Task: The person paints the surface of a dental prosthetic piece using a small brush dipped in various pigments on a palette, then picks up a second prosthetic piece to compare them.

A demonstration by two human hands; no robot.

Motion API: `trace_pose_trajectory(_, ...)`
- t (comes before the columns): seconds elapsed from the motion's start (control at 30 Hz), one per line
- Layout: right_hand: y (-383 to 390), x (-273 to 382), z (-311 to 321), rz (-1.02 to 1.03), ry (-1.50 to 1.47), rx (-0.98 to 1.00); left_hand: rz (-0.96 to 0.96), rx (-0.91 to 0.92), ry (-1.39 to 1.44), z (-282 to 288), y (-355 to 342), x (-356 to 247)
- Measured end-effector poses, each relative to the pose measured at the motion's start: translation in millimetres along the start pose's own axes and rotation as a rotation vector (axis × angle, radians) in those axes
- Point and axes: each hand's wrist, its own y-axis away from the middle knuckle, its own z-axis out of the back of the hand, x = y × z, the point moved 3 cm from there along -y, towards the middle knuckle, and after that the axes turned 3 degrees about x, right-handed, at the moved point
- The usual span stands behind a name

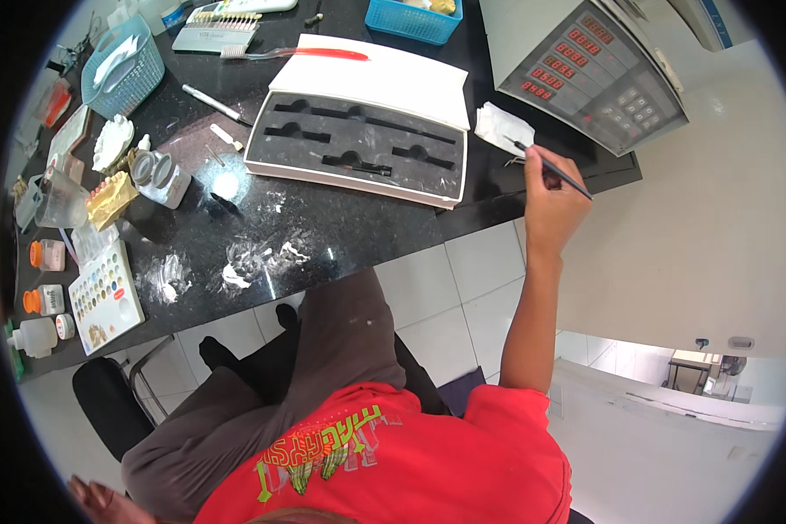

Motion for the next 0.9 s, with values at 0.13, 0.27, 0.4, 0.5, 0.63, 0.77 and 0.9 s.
trace_pose_trajectory(0.13,-2,6,-21,0.068,0.168,0.030,0.155,-0.360,-0.190,-59,12,84)
trace_pose_trajectory(0.27,0,-15,45,0.222,0.035,-0.175,0.319,-0.620,-0.277,-143,-4,164)
trace_pose_trajectory(0.4,38,64,27,0.072,-0.649,-0.192,0.007,-0.267,-0.343,-151,0,200)
trace_pose_trajectory(0.5,80,136,-6,0.214,-1.046,0.073,-0.083,-0.226,-0.298,-163,-1,210)
trace_pose_trajectory(0.63,126,210,-52,0.314,-1.132,0.593,-0.097,-0.244,-0.360,-153,2,216)
trace_pose_trajectory(0.77,146,242,-77,0.357,-1.247,0.832,-0.074,-0.289,-0.401,-156,0,220)
trace_pose_trajectory(0.9,156,249,-89,0.534,-1.223,0.931,-0.120,-0.305,-0.544,-152,0,223)
